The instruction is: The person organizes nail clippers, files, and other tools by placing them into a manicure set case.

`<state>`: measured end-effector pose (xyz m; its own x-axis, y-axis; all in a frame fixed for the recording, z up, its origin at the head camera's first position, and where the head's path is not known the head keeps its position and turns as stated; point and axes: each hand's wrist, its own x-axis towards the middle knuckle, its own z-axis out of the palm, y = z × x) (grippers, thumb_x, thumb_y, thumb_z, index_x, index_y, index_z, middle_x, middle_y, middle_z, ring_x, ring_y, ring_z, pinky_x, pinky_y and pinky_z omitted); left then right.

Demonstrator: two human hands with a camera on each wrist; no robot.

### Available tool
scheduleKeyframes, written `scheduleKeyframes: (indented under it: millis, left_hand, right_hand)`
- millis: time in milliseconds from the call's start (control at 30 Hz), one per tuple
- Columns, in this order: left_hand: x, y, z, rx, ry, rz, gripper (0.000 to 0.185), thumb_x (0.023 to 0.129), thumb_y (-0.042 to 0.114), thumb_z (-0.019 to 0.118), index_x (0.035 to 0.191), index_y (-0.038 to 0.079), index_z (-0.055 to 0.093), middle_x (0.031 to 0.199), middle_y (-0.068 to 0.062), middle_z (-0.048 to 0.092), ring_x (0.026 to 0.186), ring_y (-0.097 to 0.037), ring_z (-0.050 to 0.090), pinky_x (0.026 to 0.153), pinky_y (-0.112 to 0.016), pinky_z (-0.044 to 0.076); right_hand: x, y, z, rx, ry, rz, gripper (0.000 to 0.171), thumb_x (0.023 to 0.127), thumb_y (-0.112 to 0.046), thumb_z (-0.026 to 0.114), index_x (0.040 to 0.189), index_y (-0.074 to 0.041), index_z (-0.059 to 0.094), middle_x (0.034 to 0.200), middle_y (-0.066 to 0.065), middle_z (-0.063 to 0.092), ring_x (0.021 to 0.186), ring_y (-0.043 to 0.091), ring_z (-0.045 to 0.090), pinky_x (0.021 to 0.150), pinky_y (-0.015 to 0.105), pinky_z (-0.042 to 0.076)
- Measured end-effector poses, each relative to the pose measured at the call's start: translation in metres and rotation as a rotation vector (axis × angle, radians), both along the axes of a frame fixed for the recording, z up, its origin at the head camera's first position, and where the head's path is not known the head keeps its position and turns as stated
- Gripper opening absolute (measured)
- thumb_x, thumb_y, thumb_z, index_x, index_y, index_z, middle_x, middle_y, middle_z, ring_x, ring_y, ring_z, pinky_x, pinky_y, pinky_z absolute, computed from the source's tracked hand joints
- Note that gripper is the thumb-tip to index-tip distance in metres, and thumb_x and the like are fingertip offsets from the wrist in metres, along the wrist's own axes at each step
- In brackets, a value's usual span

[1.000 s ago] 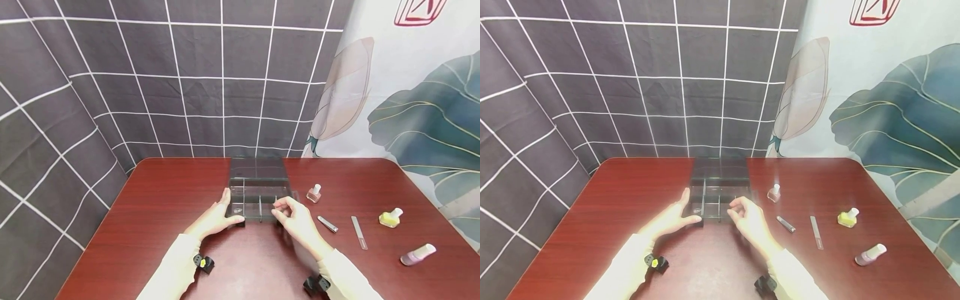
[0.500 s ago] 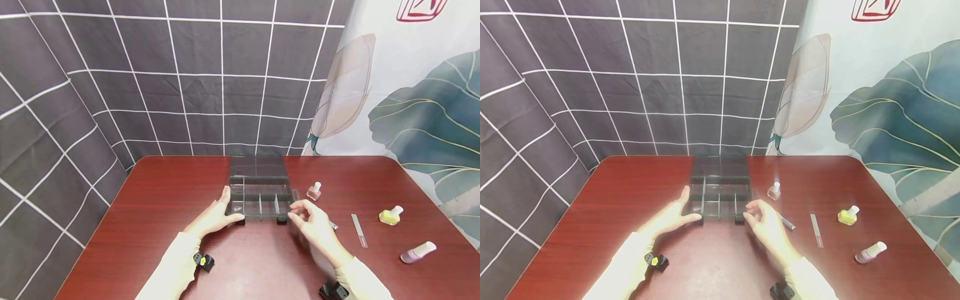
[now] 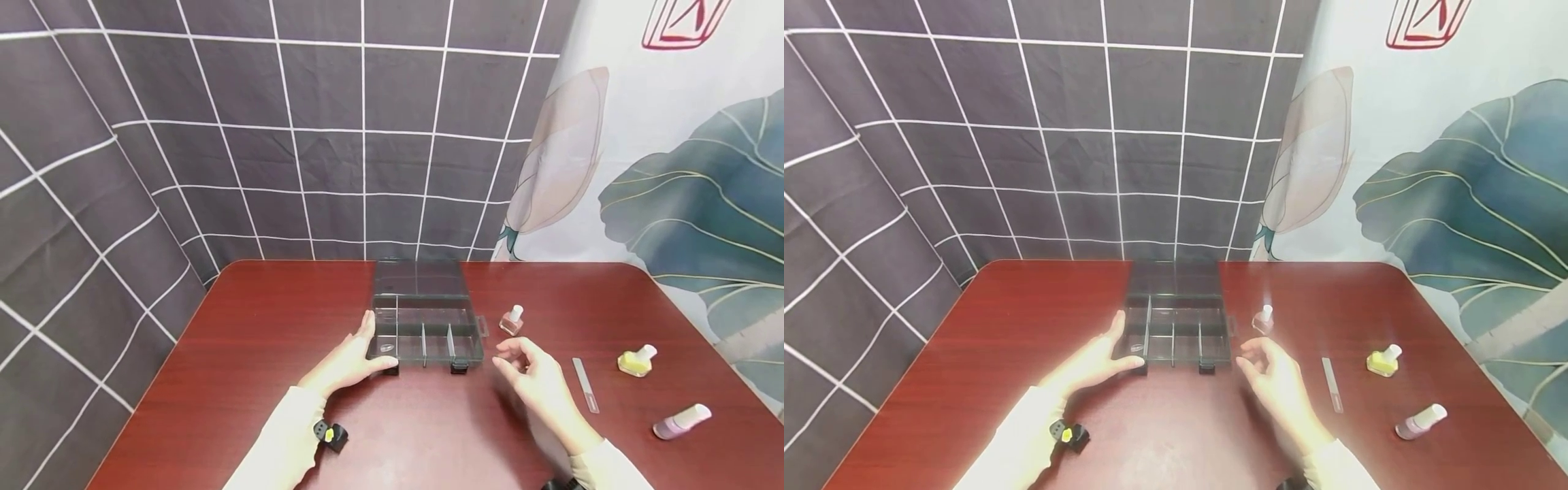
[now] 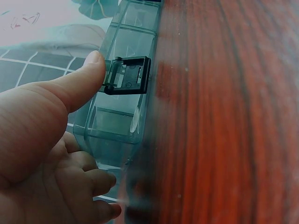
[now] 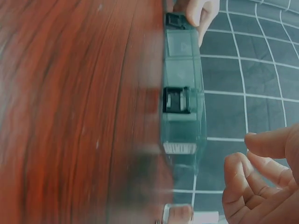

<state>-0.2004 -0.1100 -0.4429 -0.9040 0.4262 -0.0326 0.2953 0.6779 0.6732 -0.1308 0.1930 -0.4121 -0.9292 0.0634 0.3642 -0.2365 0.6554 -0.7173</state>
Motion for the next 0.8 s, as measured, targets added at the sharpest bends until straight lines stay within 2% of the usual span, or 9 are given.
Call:
scheduleKeyframes:
  millis: [200,433,667,800]
  left_hand:
    - [0.0,0.001,-0.002,-0.008,0.009,-0.004,0.098,0.084,0.047,0.063,0.147,-0.003,0.007,0.153,-0.018,0.004,0.136,-0.027,0.02,0.111,-0.045,0.015]
    - [0.0,0.0,-0.001,-0.018,0.013,0.0,0.099,0.084,0.049,0.063,0.147,-0.002,0.007,0.153,-0.017,0.004,0.137,-0.027,0.02,0.111,-0.045,0.015]
    - [0.0,0.0,-0.001,-0.015,0.013,-0.003,0.098,0.084,0.048,0.063,0.147,-0.003,0.008,0.153,-0.018,0.004,0.137,-0.026,0.019,0.111,-0.045,0.015]
    - [0.0,0.0,0.0,-0.013,0.017,-0.001,0.098,0.084,0.047,0.064,0.147,-0.004,0.009,0.153,-0.019,0.005,0.137,-0.026,0.019,0.111,-0.046,0.015]
  right_hand:
    - [0.001,0.013,-0.001,0.007,0.012,-0.035,0.016,0.075,0.001,0.072,0.088,-0.003,0.064,0.073,0.001,0.063,0.059,0.002,0.05,0.051,0.017,0.042]
    - [0.003,0.03,-0.002,0.049,0.01,-0.069,0.016,0.076,-0.003,0.074,0.089,-0.007,0.065,0.073,0.001,0.065,0.06,0.001,0.053,0.054,0.013,0.042]
    - [0.006,0.049,-0.006,0.123,-0.031,-0.139,0.019,0.076,-0.007,0.074,0.092,-0.004,0.064,0.077,0.006,0.068,0.059,0.0,0.05,0.052,0.016,0.038]
    - [0.005,0.056,-0.009,0.154,-0.079,-0.156,0.02,0.076,-0.007,0.074,0.092,-0.002,0.064,0.079,0.008,0.068,0.061,0.001,0.052,0.054,0.019,0.04]
